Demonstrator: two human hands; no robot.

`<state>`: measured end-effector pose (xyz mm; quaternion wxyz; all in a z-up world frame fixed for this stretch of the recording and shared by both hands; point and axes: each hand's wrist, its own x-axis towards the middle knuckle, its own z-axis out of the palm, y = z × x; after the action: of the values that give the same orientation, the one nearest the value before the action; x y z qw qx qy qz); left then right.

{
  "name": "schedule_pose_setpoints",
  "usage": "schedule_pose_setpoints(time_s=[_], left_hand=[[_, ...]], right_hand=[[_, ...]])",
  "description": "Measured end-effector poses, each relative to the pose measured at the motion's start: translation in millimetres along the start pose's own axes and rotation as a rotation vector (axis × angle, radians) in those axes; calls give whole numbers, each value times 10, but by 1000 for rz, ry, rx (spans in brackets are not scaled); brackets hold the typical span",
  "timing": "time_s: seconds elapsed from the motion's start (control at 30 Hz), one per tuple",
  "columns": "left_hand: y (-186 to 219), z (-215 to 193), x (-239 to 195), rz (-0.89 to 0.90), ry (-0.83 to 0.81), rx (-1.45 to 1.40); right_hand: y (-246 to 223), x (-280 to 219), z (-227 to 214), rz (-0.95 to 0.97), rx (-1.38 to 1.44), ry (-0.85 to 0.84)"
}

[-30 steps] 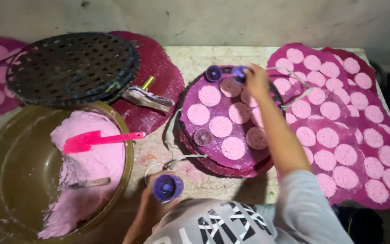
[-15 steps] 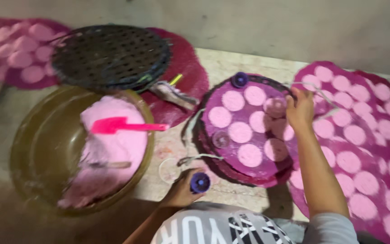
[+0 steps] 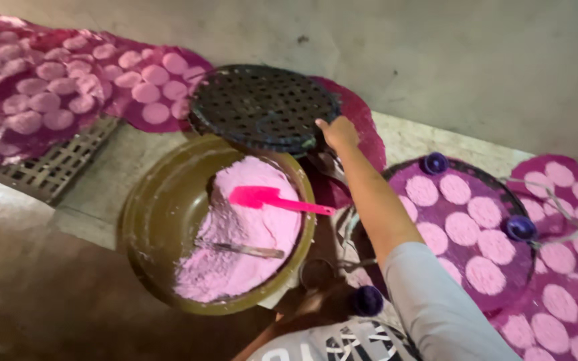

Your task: The person repeatedly scoops pink dough from a bowl and places it into circular molds on a woven tray. They then transfer the filled trays to a drying rack and continue the process with additional trays.

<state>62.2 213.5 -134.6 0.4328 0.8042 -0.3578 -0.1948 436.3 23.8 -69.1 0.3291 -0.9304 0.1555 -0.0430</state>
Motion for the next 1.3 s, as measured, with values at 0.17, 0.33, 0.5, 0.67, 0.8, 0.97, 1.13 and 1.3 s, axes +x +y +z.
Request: schedule_pose_setpoints(time_s=[0.17,0.33,0.5,0.67,0.8,0.97,1.13,1.3], left_hand=[[-138,-176,-431,-39,-31,-125],[-310,-255,-725,-78,-83,-270],[-199,-206,-482,-14,-213,-562],[215,-381,-69,75,-205,-993],[546,-331,584,196,399,-1085],[589,-88,1265,18,395,-1118],[247,190,1571,-75,326,-1044],[-138,364,1685,-235,322,-1033]], right_hand=[[-51,259,178,181,95,-13],[-139,674,198,171,569,153],[48,221,-508,-29,1357,222],[1007,-1189,-1963,-109,1451,238],[2048,-2368,-2673,-62,1371,428],[3105,-3239,-2611,-19,1273,575],[3674,-3506,-2278,231,1323,687],[3953,-3467,-2003,345,1279,695]])
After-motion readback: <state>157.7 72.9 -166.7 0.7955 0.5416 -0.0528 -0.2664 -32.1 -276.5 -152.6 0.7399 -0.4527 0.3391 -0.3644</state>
